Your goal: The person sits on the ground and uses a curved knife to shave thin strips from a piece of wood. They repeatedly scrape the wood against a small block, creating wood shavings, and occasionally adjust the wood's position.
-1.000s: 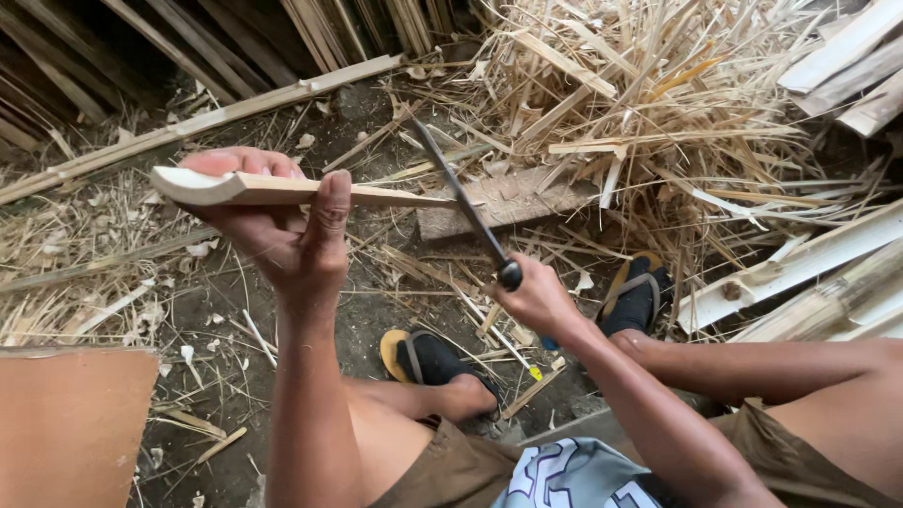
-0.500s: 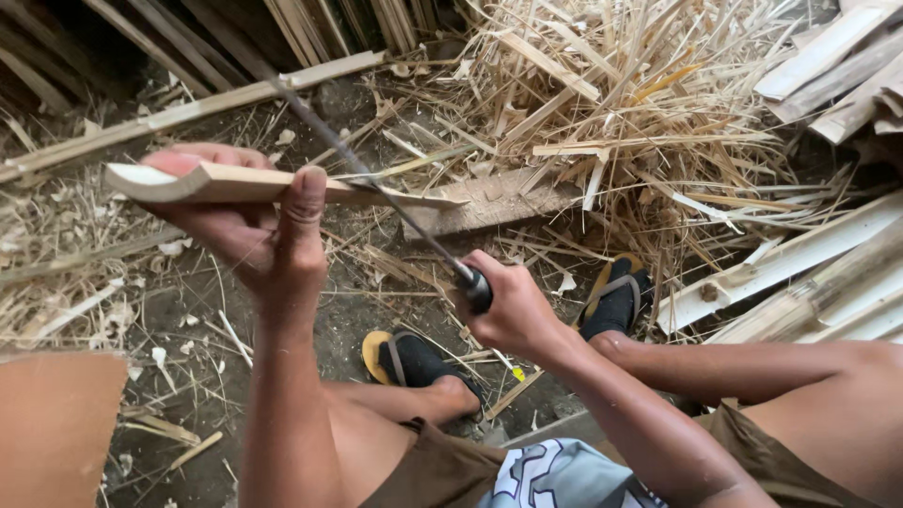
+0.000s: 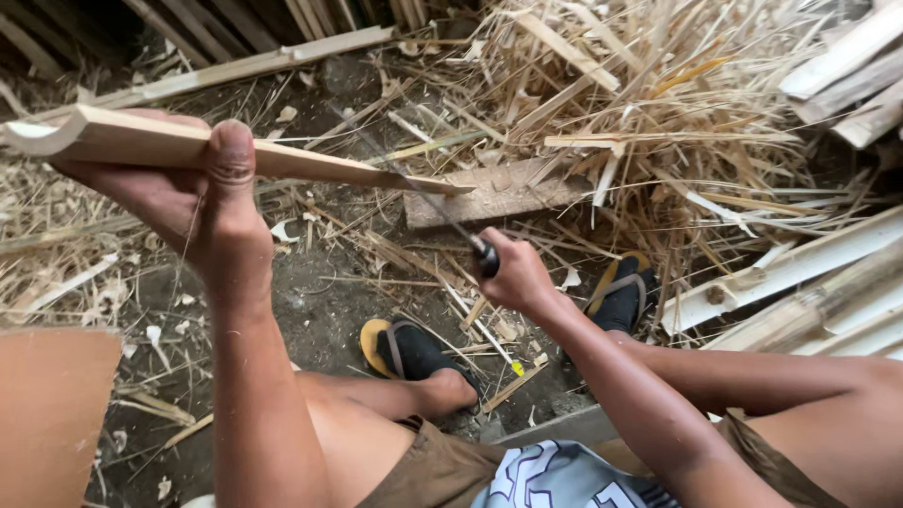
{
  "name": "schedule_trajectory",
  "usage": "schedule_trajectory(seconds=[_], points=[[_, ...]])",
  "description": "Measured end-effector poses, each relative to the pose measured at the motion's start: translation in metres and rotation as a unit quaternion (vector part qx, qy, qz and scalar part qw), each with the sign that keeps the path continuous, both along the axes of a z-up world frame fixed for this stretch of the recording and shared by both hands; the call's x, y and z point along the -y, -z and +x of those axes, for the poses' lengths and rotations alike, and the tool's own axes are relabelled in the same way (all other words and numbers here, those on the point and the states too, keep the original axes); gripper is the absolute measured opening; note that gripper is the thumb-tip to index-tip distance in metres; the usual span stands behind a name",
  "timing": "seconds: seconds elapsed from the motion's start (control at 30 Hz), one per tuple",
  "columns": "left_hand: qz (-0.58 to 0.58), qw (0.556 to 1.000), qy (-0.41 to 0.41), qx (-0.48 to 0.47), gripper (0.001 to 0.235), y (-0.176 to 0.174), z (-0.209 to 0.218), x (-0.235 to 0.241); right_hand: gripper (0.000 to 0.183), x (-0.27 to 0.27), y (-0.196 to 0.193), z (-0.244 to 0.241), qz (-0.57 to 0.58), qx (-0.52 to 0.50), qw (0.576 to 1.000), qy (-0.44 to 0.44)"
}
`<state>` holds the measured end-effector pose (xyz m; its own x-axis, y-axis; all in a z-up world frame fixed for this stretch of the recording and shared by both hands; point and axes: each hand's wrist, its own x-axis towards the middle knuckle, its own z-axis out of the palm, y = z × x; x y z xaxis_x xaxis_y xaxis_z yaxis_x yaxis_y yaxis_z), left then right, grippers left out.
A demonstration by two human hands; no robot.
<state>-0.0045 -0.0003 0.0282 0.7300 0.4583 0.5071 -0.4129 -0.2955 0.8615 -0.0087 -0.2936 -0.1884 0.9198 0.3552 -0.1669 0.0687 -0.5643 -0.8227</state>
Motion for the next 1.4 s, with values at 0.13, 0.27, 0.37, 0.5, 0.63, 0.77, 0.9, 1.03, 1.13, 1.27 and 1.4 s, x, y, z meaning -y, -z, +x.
schedule_trajectory(seconds=[0.13, 0.27, 0.37, 0.5, 0.63, 0.77, 0.9, 1.03, 1.13, 1.27, 1.4], points=[[0.004, 1.0, -0.016, -0.002, 0.121, 0.016, -0.011, -0.006, 0.027, 0.017, 0.099, 0.037, -0.133, -0.147, 0.977, 0.083], [0.068, 0.996, 0.005, 0.058, 0.112, 0.013, 0.001, -0.011, 0.024, 0.036, 0.123, 0.051, -0.118, 0.004, 0.992, 0.034], [0.027, 0.999, -0.009, 0.042, 0.119, 0.009, 0.0, -0.006, 0.025, 0.03, 0.101, 0.007, -0.041, -0.032, 0.995, 0.085], [-0.105, 0.994, 0.016, 0.019, 0.096, -0.006, 0.013, 0.003, 0.025, 0.023, 0.127, 0.003, -0.044, -0.049, 0.989, 0.132], [-0.05, 0.991, 0.122, 0.037, 0.071, -0.019, 0.005, 0.001, 0.03, 0.071, 0.188, 0.012, 0.087, -0.235, 0.954, 0.166], [0.05, 0.995, 0.067, 0.058, 0.059, 0.001, 0.017, 0.001, 0.035, 0.106, 0.194, 0.008, -0.001, -0.102, 0.951, 0.292], [-0.009, 0.991, 0.069, 0.115, 0.044, 0.047, 0.058, 0.023, 0.035, 0.097, 0.171, -0.014, -0.026, -0.039, 0.946, 0.321], [-0.048, 0.997, 0.03, 0.056, 0.038, 0.058, 0.09, 0.043, 0.037, 0.083, 0.131, -0.03, 0.058, -0.093, 0.97, 0.217], [-0.033, 0.995, 0.032, 0.084, 0.036, 0.047, 0.088, 0.061, 0.045, 0.077, 0.12, -0.03, 0.018, -0.059, 0.988, 0.144], [-0.136, 0.984, 0.05, 0.108, 0.027, 0.034, 0.074, 0.069, 0.036, 0.067, 0.124, -0.033, 0.042, -0.014, 0.99, 0.134], [-0.18, 0.979, 0.055, 0.083, 0.021, 0.049, 0.064, 0.07, 0.038, 0.055, 0.126, -0.02, 0.005, -0.082, 0.986, 0.142]])
